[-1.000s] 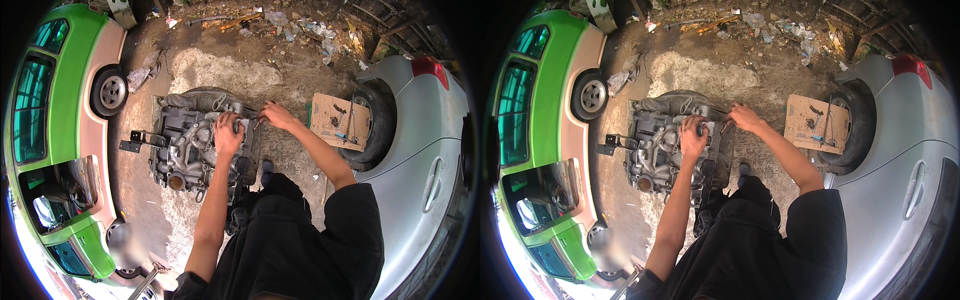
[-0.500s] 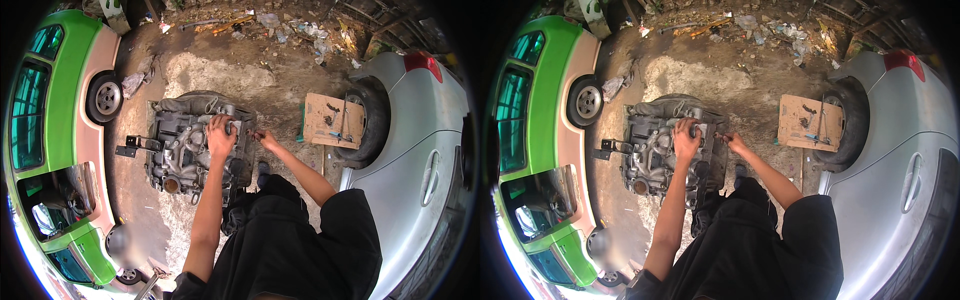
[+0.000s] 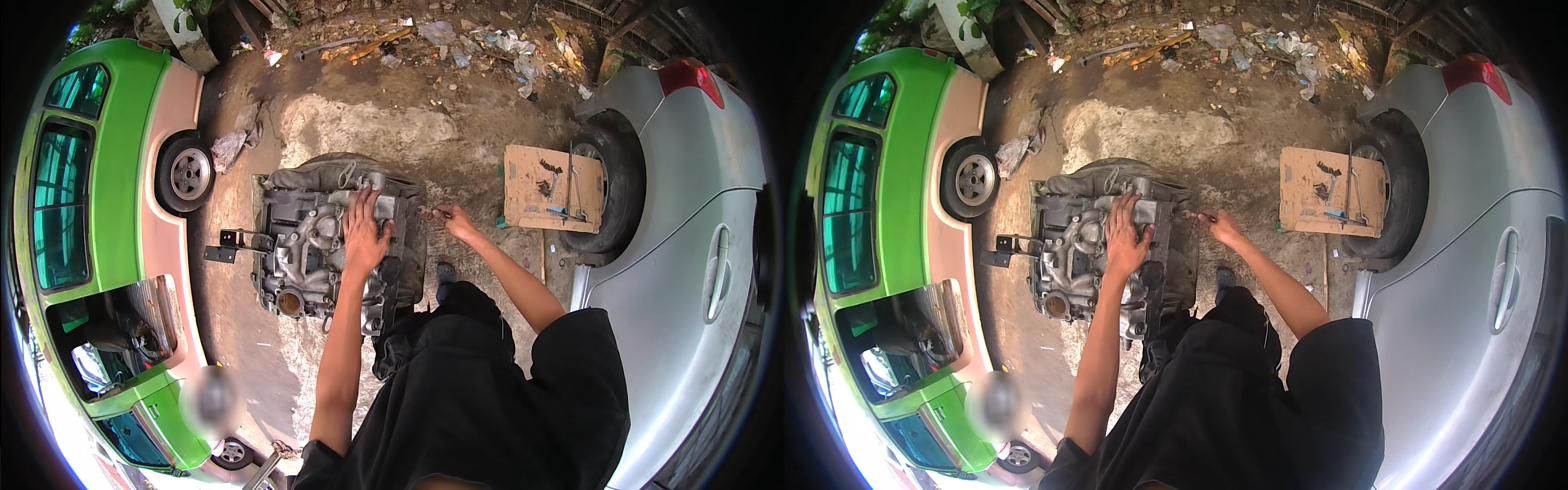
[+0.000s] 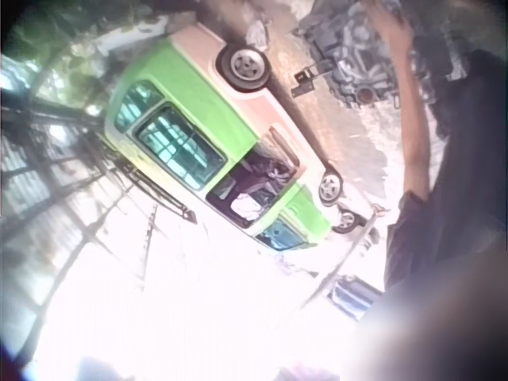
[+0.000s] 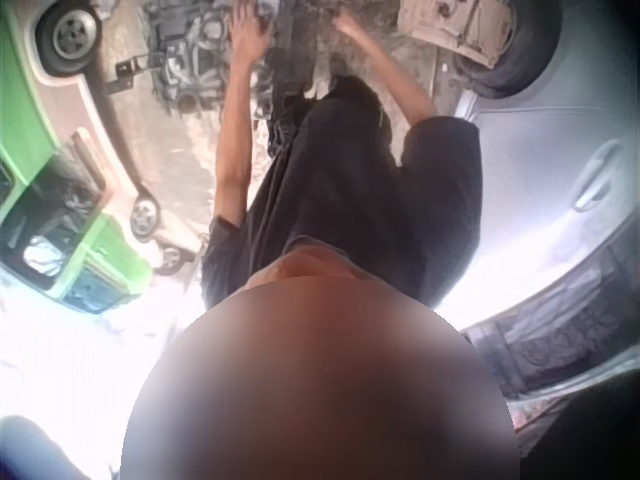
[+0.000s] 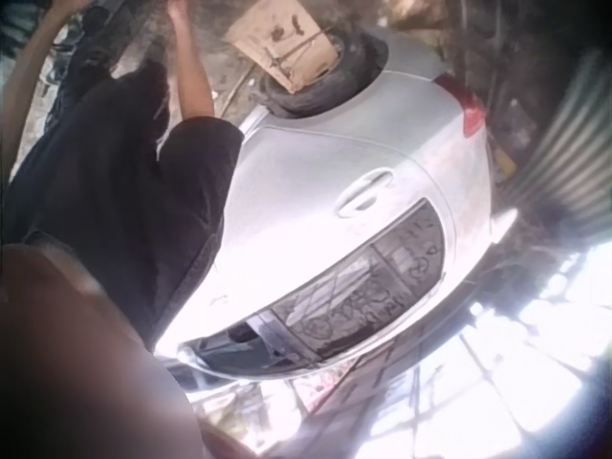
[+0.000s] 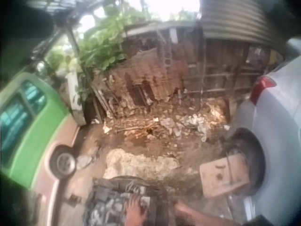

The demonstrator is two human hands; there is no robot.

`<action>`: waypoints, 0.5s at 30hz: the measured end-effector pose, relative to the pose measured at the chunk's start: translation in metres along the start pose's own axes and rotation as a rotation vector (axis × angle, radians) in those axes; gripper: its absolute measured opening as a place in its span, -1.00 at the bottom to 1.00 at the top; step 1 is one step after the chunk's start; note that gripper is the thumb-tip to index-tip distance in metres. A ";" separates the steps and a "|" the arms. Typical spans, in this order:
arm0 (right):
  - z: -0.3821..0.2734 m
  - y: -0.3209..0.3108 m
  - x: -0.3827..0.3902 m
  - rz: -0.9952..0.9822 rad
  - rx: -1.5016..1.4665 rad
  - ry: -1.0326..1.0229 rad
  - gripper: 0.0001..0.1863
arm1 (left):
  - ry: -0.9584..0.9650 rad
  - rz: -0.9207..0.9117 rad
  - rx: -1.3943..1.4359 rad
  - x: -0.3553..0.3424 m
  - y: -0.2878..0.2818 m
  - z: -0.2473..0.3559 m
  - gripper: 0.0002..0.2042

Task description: The person works on a car engine block placed on the ground between two parked cars. They use a wrench to loosen and remove bolts from the engine, then place the bolts on a nearby cardboard sheet. The person continues to remove additional bolts and set them aside.

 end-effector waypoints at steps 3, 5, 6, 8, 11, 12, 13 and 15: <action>-0.027 -0.015 -0.004 -0.042 0.138 -0.007 -0.54 | 0.022 -0.049 -0.079 0.014 -0.003 0.006 -0.37; -0.048 -0.014 -0.007 -0.116 0.269 -0.043 -0.56 | 0.020 -0.078 -0.119 0.021 -0.004 0.008 -0.36; -0.057 -0.012 -0.009 -0.151 0.366 -0.070 -0.57 | 0.010 -0.091 -0.117 0.024 -0.005 0.007 -0.36; -0.068 -0.006 -0.009 -0.167 0.490 -0.129 -0.61 | -0.008 -0.112 -0.109 0.028 -0.005 0.005 -0.36; -0.078 0.000 -0.010 -0.132 0.561 -0.221 -0.67 | -0.011 -0.129 -0.043 0.031 -0.004 0.001 -0.37; -0.080 0.001 -0.011 -0.131 0.577 -0.246 -0.69 | -0.005 -0.124 -0.041 0.032 -0.005 0.000 -0.37; -0.083 -0.001 -0.013 -0.127 0.596 -0.272 -0.71 | -0.003 -0.125 -0.037 0.032 -0.004 -0.001 -0.37; -0.090 0.001 -0.018 -0.200 0.617 -0.347 -0.73 | 0.002 -0.122 -0.026 0.032 -0.002 -0.002 -0.35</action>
Point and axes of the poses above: each hand's wrist, its own x-axis away from the middle knuckle, its own y-axis out of the palm, z = x × y, the point moved 7 cm from there along -x, towards the middle knuckle, and after that the axes turned 15 degrees about -x, right-handed, at the moved point
